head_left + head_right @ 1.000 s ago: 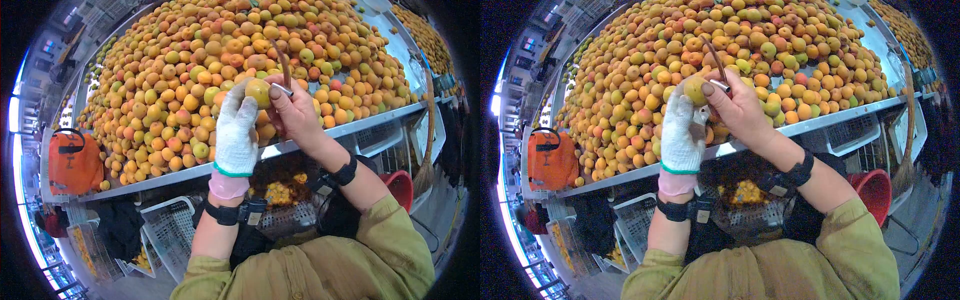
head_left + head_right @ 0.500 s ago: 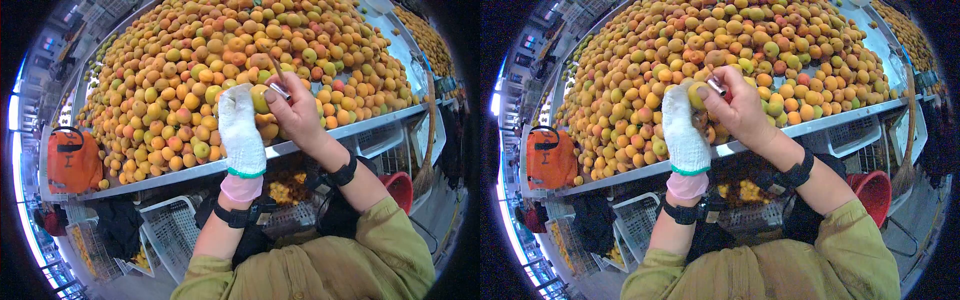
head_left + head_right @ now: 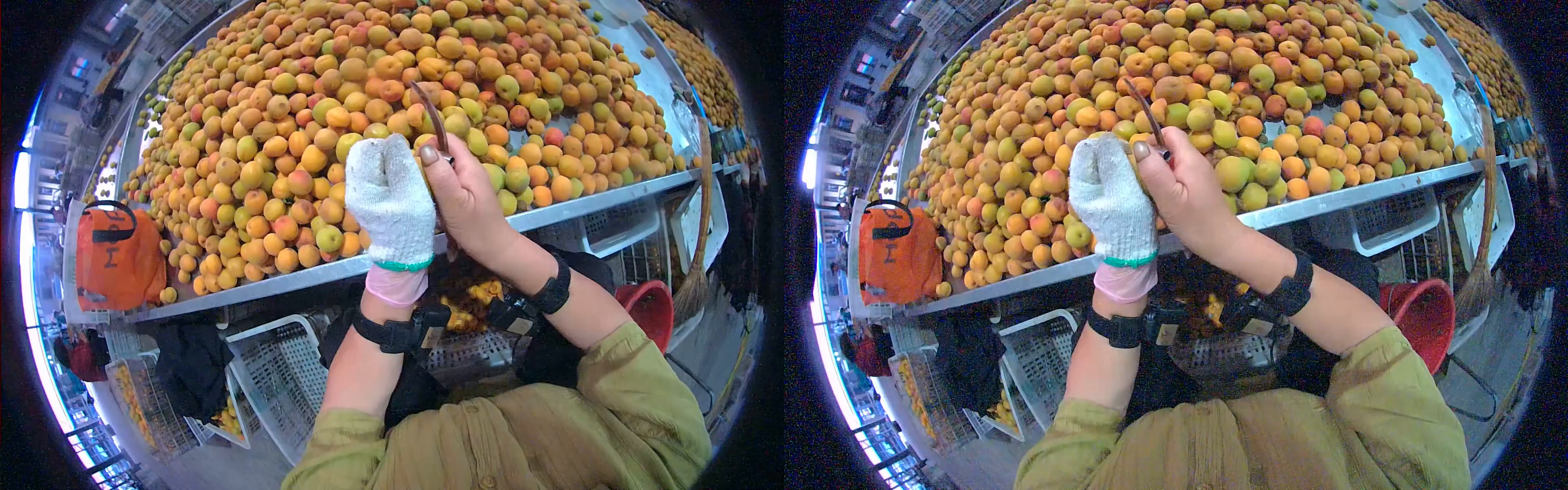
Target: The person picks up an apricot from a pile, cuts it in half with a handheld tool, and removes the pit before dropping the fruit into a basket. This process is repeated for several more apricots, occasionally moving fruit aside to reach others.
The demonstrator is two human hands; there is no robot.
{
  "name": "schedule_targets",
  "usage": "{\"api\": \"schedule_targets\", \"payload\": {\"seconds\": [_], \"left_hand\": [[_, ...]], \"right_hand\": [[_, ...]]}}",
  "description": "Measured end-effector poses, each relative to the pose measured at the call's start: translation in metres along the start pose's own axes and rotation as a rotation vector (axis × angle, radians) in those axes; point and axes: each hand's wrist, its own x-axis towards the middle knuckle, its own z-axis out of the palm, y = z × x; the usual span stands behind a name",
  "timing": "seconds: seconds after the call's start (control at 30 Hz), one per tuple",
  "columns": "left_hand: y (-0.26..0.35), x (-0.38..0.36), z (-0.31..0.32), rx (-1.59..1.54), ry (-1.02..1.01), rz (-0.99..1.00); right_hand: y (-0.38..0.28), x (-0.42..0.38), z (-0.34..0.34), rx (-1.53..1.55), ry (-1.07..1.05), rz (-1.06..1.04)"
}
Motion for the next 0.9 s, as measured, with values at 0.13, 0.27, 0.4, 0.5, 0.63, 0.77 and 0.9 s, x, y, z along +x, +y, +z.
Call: {"api": "schedule_targets", "payload": {"seconds": [0.13, 0.27, 0.4, 0.5, 0.63, 0.77, 0.9], "left_hand": [[0.0, 0.008, -0.003, 0.233, -0.09, 0.188], [0.001, 0.012, -0.006, 0.402, -0.239, 0.494], [0.003, 0.003, -0.013, 0.063, -0.199, 0.193], [0.001, 0.001, -0.025, 0.084, -0.096, 0.02], [-0.018, 0.016, -0.038, -0.303, 0.05, -0.299], [0.013, 0.025, -0.031, -1.013, 0.225, -0.952], [0.017, 0.027, -0.039, -1.112, 0.196, -1.089]], "right_hand": [[0.004, 0.004, 0.008, 0.286, -0.013, 0.105], [-0.016, 0.004, 0.012, 0.626, 0.061, 0.457], [-0.007, 0.013, -0.008, 0.776, -0.141, 0.79], [0.013, 0.019, -0.009, 1.013, -0.288, 0.817], [0.013, 0.029, -0.008, 0.757, -0.154, 0.712], [0.018, 0.052, -0.025, 0.079, -0.022, 0.313], [0.008, 0.061, -0.036, -0.722, 0.165, -0.231]]}}
